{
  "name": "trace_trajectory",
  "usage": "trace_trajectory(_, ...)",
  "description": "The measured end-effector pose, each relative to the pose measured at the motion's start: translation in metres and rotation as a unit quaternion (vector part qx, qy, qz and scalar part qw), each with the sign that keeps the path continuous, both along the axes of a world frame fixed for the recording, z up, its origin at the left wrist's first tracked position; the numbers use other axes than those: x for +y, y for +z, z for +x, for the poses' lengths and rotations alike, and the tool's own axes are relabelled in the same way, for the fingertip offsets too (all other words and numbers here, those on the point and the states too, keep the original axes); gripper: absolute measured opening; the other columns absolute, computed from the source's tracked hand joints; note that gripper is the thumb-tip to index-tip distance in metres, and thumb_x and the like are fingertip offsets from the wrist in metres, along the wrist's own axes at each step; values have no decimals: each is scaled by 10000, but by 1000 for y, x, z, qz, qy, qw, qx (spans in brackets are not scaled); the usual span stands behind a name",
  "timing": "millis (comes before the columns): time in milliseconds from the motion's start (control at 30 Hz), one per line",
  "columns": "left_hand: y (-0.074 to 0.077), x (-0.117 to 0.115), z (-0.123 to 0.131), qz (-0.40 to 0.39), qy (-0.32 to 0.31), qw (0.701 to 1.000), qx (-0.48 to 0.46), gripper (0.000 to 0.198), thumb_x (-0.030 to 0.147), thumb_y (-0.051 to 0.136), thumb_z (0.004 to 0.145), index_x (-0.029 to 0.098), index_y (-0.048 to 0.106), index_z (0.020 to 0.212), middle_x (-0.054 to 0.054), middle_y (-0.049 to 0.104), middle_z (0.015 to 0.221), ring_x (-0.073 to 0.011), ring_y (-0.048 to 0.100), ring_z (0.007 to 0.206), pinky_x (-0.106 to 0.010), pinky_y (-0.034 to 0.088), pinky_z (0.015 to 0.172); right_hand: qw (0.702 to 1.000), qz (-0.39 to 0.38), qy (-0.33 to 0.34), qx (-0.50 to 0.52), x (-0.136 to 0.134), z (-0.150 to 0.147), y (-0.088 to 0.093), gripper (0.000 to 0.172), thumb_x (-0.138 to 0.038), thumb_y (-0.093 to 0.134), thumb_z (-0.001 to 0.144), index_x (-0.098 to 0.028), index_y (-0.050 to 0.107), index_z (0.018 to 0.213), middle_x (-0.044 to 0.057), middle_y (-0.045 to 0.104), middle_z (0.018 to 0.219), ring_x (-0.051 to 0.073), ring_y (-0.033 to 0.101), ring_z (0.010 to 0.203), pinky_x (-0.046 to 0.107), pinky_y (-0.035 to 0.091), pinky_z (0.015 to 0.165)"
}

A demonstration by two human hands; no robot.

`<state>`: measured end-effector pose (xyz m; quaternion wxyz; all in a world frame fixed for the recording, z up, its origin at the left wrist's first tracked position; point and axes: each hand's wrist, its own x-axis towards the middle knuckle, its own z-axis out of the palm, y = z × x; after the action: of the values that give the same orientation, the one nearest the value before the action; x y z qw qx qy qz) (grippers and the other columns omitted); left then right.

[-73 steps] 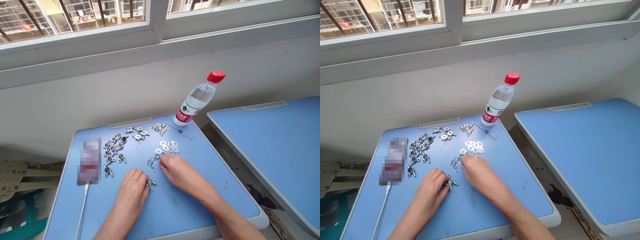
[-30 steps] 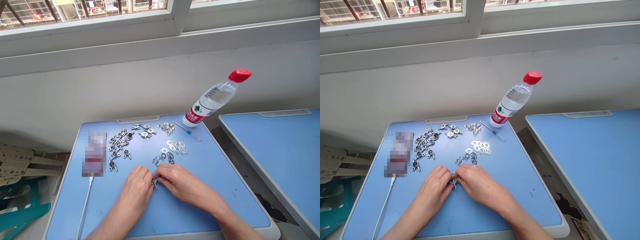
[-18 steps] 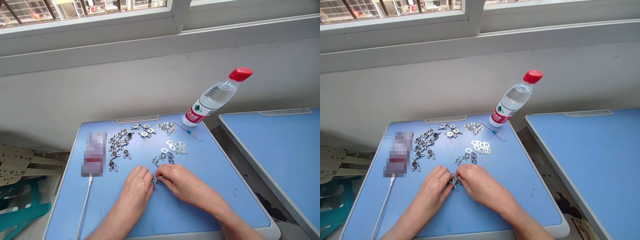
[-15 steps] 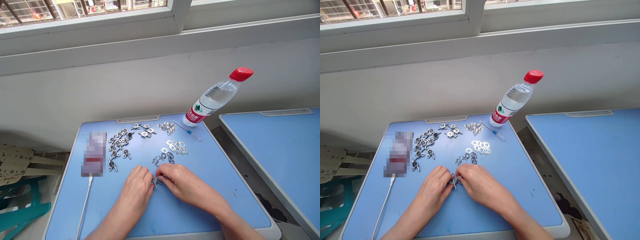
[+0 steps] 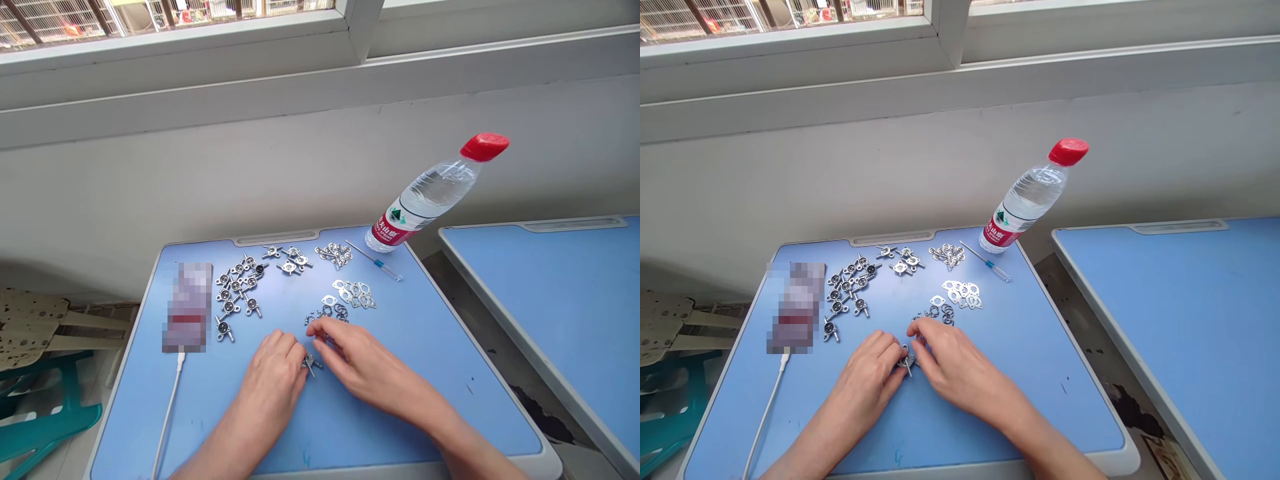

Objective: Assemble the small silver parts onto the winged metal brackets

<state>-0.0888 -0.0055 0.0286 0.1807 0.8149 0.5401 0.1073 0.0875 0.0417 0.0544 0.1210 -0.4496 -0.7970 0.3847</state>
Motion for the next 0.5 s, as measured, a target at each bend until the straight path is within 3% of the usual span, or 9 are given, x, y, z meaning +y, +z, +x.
trace_trajectory(100,-1,0,-1,-3,-1,1000,1,157,51,607,835,191,543,810,-14,589,847,-206,540,797,-343,491,696,999,-43,-16,25,1,8,13,277,-292,306,1022,-252,574,1080,20,676,926,166,639,857,306,512,761)
trace_trajectory(200,-2,0,-1,-1,-2,1000,0,148,59,588,849,197,542,821,-9,586,843,-200,537,792,-333,483,693,998,-37,-8,47,2,15,21,330,-354,295,1036,-255,596,942,20,676,998,174,630,939,322,511,812)
trace_trajectory(500,0,0,-1,1,0,1000,0,178,43,632,821,190,535,801,-5,590,826,-202,543,787,-326,473,678,986,45,16,162,1,7,12,236,-264,327,1027,-217,535,926,28,623,846,154,570,753,287,478,681)
